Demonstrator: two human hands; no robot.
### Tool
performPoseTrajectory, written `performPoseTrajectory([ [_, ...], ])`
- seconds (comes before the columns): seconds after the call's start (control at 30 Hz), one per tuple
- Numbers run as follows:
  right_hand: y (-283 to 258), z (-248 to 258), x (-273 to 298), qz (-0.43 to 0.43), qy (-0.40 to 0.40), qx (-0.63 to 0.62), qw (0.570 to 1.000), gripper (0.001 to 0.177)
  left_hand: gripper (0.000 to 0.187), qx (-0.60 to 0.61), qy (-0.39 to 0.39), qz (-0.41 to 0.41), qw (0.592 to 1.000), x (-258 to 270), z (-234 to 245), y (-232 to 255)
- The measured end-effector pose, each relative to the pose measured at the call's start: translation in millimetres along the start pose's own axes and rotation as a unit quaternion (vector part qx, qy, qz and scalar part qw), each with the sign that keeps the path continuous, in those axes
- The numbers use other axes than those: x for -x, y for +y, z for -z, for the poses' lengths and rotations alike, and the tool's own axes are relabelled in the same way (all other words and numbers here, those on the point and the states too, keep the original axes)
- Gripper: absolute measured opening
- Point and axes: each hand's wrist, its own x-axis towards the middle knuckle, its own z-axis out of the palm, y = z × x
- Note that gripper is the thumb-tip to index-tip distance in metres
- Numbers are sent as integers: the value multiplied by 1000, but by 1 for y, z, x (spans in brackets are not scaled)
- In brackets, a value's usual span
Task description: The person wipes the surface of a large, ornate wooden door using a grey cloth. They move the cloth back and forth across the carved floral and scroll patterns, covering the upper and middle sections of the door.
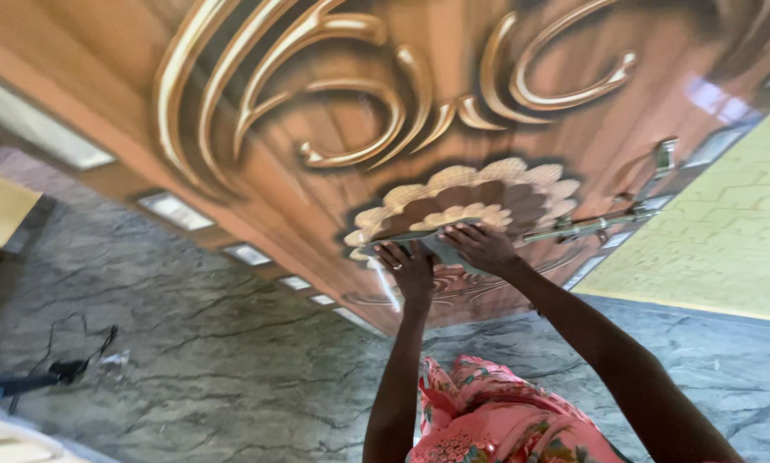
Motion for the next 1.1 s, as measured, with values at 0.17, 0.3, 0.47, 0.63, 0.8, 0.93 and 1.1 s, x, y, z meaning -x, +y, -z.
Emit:
performPoseTrajectory([
  [0.17,69,25,72,-125,27,-18,992,57,63,40,-91,-24,995,-19,-7,109],
  [0.3,109,94,99,-290,-53,27,955,58,95,152,-291,-11,945,-48,26,204],
  [0.47,134,140,105,-473,58,-142,868,60,73,158,-109,-97,977,-57,36,276],
  [0.63,132,142,82,-509,140,-207,824,67,65,217,-107,-36,970,-66,29,258],
  [0.8,110,121,39,-510,218,-222,801,87,62,150,-1,-10,989,-68,39,174],
  [0.93,87,117,16,-527,262,-246,770,82,65,110,-18,24,993,-68,66,113],
  [1.1,15,113,-21,-479,249,-259,801,79,72,118,-18,49,992,-64,92,64],
])
